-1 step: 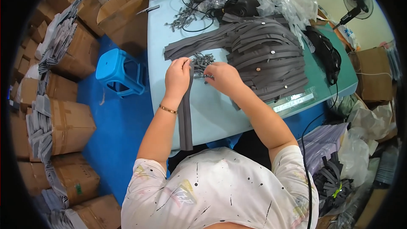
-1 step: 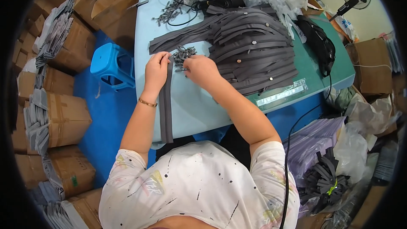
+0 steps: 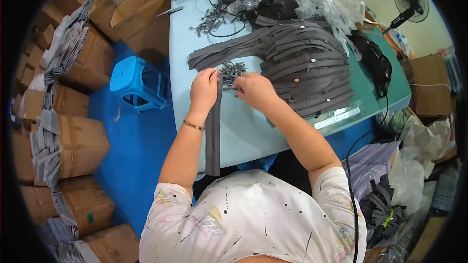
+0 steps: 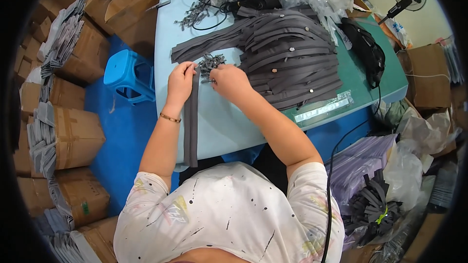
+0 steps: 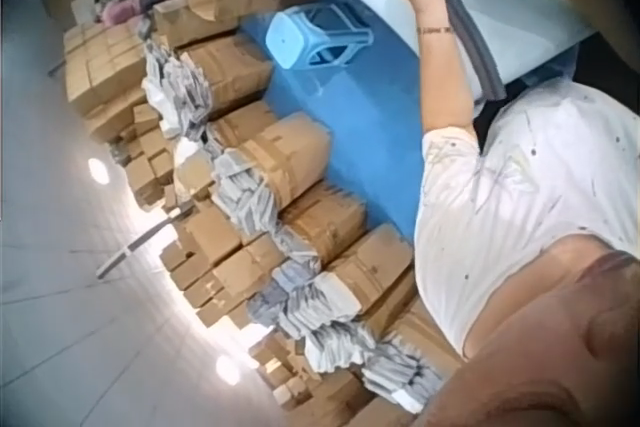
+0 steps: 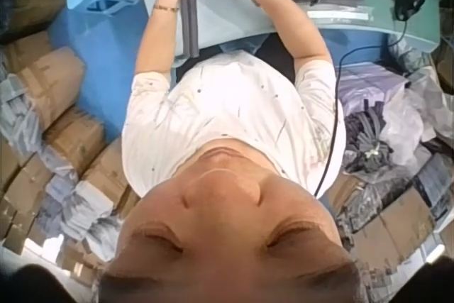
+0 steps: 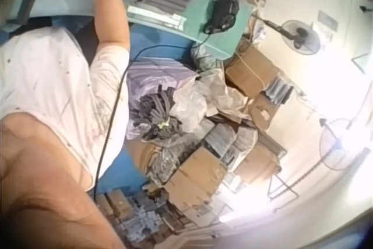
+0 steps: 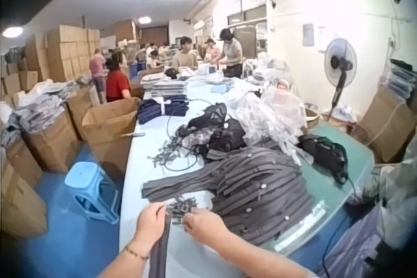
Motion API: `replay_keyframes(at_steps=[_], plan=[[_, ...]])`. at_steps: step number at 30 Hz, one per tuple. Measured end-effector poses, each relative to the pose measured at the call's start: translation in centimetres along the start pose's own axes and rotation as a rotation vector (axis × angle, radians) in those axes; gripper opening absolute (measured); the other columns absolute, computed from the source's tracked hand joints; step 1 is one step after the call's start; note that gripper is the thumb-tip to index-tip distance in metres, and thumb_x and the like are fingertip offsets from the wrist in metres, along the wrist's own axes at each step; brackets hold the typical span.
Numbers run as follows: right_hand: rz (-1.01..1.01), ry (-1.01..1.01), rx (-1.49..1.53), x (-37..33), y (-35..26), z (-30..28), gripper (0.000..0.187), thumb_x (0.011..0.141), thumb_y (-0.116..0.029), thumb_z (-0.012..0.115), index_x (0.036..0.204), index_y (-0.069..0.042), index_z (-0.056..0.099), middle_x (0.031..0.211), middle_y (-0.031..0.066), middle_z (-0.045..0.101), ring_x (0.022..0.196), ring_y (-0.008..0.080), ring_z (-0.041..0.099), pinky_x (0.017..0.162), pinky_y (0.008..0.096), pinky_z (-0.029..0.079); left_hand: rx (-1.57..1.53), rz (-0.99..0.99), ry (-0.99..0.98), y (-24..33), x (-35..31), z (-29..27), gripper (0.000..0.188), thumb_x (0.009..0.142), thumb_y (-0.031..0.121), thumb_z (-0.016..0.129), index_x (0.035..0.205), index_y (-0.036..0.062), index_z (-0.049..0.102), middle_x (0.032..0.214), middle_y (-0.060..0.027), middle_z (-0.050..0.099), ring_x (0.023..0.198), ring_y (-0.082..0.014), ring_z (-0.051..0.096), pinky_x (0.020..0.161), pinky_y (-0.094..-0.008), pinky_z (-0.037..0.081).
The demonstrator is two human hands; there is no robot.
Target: Attaching metal sliders onto lengths of zipper tape in a workshop setting.
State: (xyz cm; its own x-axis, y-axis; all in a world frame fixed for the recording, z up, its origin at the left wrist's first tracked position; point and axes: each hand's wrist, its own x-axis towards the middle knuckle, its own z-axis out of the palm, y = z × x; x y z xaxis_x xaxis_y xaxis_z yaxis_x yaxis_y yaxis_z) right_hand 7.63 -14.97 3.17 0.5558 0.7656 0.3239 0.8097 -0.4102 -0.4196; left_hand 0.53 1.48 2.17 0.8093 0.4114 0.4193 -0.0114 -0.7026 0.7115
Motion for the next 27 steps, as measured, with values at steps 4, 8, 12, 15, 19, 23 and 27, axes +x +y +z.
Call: replay_keyframes(at_steps=[4, 8, 12, 15, 19, 23, 27], plan=[[0.055, -0.078, -0.022, 0.2, 0.8, 1.4, 0.012, 0.070, -0.017, 0.067, 0.080, -0.011, 0.063, 0.080, 0.0046, 0.062, 0.084, 0.0245, 0.059, 0.071, 0.0354, 0.049, -0.396, -0.351, -0.206, -1.8, -1.0, 0.6, 0.013, 0.088, 0.006, 0.051, 0.094, -0.0005, 0.060, 0.086, -0.0071, 0.064, 0.080, -0.0139, 0.062, 0.070, -0.0244, 0.047], [0.071, -0.073, -0.033, 0.9, 2.1, 1.4, 0.012, 0.072, -0.017, 0.066, 0.082, -0.011, 0.065, 0.080, 0.0054, 0.063, 0.080, 0.0262, 0.059, 0.070, 0.0348, 0.049, -0.665, -0.460, -0.311, -2.0, -1.0, 0.3, 0.012, 0.089, 0.006, 0.053, 0.098, 0.0000, 0.058, 0.090, -0.0059, 0.065, 0.085, -0.0093, 0.061, 0.073, -0.0216, 0.046], [0.336, -0.107, 0.597, 1.4, 3.3, 0.0, 0.015, 0.079, -0.016, 0.065, 0.090, -0.007, 0.067, 0.078, 0.0030, 0.065, 0.070, 0.0157, 0.059, 0.063, 0.0276, 0.046, -0.682, -0.430, -0.356, -1.4, -0.9, -0.5, 0.012, 0.089, 0.010, 0.055, 0.098, 0.0019, 0.058, 0.089, -0.0043, 0.065, 0.080, -0.0066, 0.059, 0.067, -0.0197, 0.045], [0.470, -0.145, 0.960, 1.6, 3.6, -1.1, 0.016, 0.084, -0.018, 0.062, 0.094, -0.006, 0.066, 0.079, -0.0008, 0.063, 0.070, 0.0071, 0.056, 0.060, 0.0217, 0.042, -0.664, -0.446, -0.363, -1.2, -0.7, -0.8, 0.014, 0.089, 0.013, 0.056, 0.098, 0.0033, 0.059, 0.089, -0.0033, 0.066, 0.075, -0.0038, 0.056, 0.059, -0.0174, 0.039], [0.534, -0.181, 1.127, 1.8, 2.1, -2.0, 0.017, 0.086, -0.019, 0.060, 0.099, -0.008, 0.065, 0.083, -0.0023, 0.064, 0.073, 0.0032, 0.056, 0.060, 0.0174, 0.038, -0.746, -0.393, -0.387, -0.7, -1.1, -0.7, 0.017, 0.087, 0.013, 0.058, 0.102, 0.0045, 0.060, 0.089, -0.0023, 0.067, 0.072, -0.0012, 0.054, 0.055, -0.0156, 0.035], [0.449, -0.199, 1.007, 2.3, 1.3, -1.4, 0.016, 0.085, -0.015, 0.061, 0.098, -0.005, 0.063, 0.083, -0.0017, 0.065, 0.074, 0.0048, 0.057, 0.062, 0.0193, 0.042, -0.790, -0.397, -0.386, 0.1, -1.3, -0.8, 0.015, 0.087, 0.012, 0.058, 0.100, 0.0042, 0.059, 0.090, -0.0028, 0.067, 0.073, -0.0018, 0.054, 0.056, -0.0161, 0.035], [0.334, -0.172, 0.869, 2.1, 0.5, -0.8, 0.014, 0.081, -0.006, 0.063, 0.094, -0.001, 0.060, 0.080, 0.0017, 0.064, 0.073, 0.0076, 0.058, 0.068, 0.0217, 0.046, -0.868, -0.351, -0.350, 0.1, -1.5, -0.3, 0.013, 0.087, 0.011, 0.058, 0.097, 0.0045, 0.058, 0.088, -0.0023, 0.066, 0.070, -0.0010, 0.053, 0.055, -0.0157, 0.034]])
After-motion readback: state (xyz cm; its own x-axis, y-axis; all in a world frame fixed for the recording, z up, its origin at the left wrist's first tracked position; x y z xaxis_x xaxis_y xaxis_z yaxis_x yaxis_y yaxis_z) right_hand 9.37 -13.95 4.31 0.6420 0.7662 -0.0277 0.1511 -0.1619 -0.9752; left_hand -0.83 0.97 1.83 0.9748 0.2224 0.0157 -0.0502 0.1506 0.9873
